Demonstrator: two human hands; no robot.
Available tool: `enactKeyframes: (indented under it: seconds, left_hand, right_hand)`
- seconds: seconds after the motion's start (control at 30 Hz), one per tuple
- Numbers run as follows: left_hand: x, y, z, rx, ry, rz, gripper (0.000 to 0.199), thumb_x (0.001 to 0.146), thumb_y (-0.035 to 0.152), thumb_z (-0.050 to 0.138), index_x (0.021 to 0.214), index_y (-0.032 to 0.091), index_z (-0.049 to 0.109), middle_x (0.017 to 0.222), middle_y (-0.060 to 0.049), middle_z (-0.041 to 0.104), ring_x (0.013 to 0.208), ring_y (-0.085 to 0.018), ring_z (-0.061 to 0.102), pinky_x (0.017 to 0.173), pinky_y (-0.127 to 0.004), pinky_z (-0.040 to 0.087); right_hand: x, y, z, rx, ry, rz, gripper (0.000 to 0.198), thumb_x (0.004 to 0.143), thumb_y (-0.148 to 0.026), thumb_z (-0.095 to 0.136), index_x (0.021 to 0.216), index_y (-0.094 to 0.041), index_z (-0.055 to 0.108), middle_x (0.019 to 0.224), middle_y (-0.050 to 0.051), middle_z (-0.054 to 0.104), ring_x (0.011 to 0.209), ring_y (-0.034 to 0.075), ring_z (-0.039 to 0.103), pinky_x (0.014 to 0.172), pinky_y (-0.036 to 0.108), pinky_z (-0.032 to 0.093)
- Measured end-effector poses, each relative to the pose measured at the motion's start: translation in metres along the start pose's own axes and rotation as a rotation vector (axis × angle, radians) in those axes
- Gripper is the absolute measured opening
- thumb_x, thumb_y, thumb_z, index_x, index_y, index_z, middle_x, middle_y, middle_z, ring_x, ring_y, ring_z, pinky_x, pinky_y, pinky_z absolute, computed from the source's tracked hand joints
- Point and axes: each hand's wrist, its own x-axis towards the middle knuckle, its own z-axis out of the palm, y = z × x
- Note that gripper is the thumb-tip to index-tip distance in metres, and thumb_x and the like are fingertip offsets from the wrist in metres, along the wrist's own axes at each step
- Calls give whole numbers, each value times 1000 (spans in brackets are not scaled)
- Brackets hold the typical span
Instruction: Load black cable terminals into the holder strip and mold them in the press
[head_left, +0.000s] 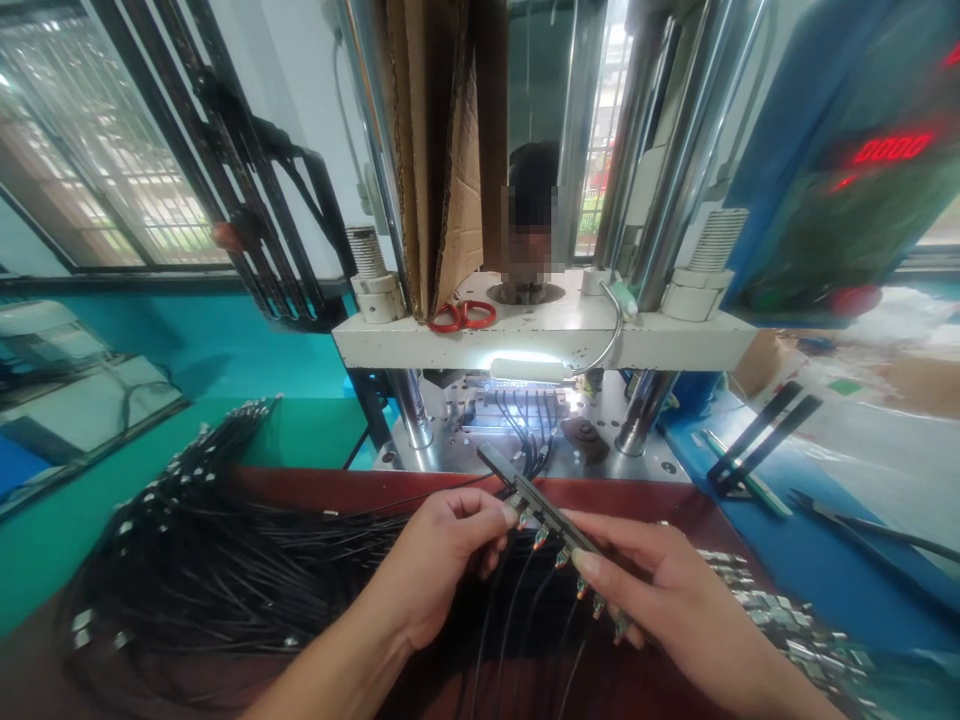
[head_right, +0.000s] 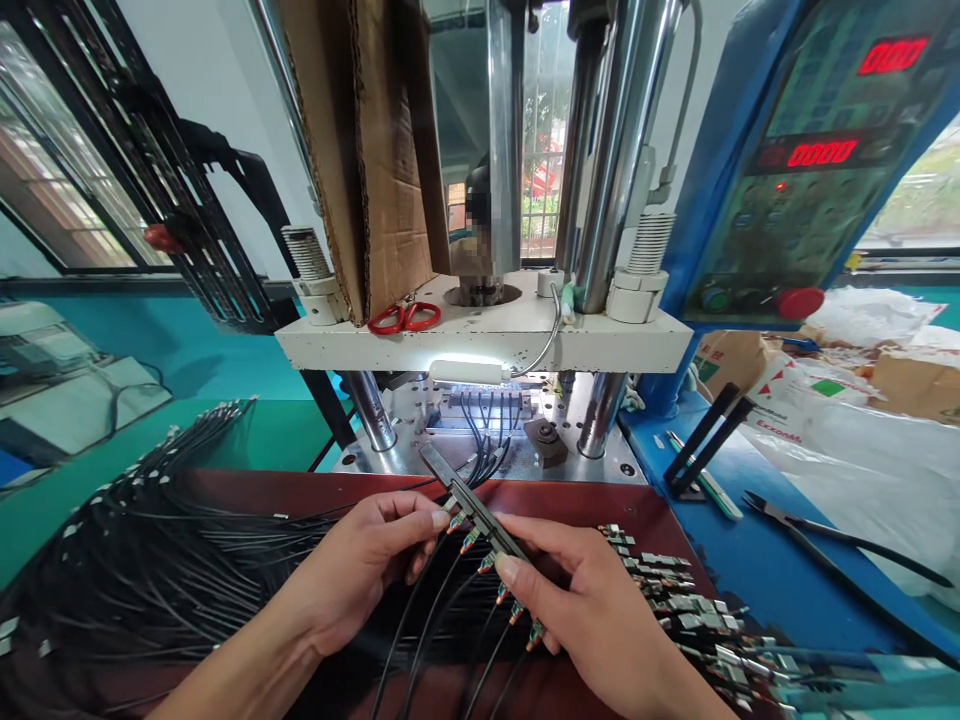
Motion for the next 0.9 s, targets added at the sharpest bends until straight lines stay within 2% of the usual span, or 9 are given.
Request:
enactKeyframes:
  seconds: [0.23,0.4,0.5,0.6,0.7,0.77,0.8,0.83,0.9]
  left_hand:
    - [3,1,-1,8,-22,-17,19,74,26,62,60,14,58,53,2,50,47,-7,39,49,-22,27]
    - [6,0,-4,-13,-45,-63,17,72,25,63,60,14,57,53,2,51,45,-7,40,48,-22,25]
    - [3,5,-6,23,-102,-74,19,73,29,63,63,14,58,57,1,53,47,-8,42,48,-22,28]
    - [0,19,-10,296,-90,70,25,77,39,61,68,16,63,63,-2,59,56,-13,50,55,-25,35]
    - [12,32,-17,586,99,337,25,78,43,60,78,19,67,75,-4,64,72,-17,56,66,-26,38]
    - [32,33,-20,614,185,399,28,73,43,66,88,20,64,81,-3,64,76,-18,56,68,-26,38]
    - [44,31,-19,576,186,355,34,69,43,70,92,19,62,80,-3,63,74,-17,56,66,-26,38]
    - [58,28,-17,522,125,228,38,64,43,74,91,18,60,76,-2,62,70,-17,56,63,-25,39]
    - [84,20,-10,475,26,95,37,62,45,74,79,16,59,62,0,58,58,-16,54,55,-25,38]
  right_hand:
    - [2,-1,-1,-40,-4,-15,47,88,-43,55,134,-33,49,89,2,68,63,12,51,45,20,42]
    - [2,-2,0,-118,-18,-70,43,89,-43,53,131,-33,54,82,1,62,62,12,50,44,20,41]
    - [2,-3,0,-90,-31,-48,44,88,-43,53,131,-32,54,80,1,63,61,12,49,45,20,41]
    - [-1,-5,-3,-31,-8,15,47,86,-41,58,131,-30,54,81,2,64,60,11,50,45,20,40]
    - [-7,-6,-9,-46,57,53,51,82,-40,64,130,-27,56,81,3,65,62,13,52,44,20,39]
    - [-13,-2,-14,-78,115,64,51,80,-41,65,127,-24,58,79,4,66,61,15,54,40,20,37]
    - [-16,1,-16,-92,147,67,50,79,-41,65,125,-23,60,78,5,65,61,16,55,38,21,36]
    - [-20,5,-17,-108,176,71,48,79,-42,64,123,-22,61,77,5,65,59,16,55,36,21,35]
    - [-26,12,-19,-143,215,92,42,81,-44,61,117,-21,64,78,4,66,52,13,52,35,21,33]
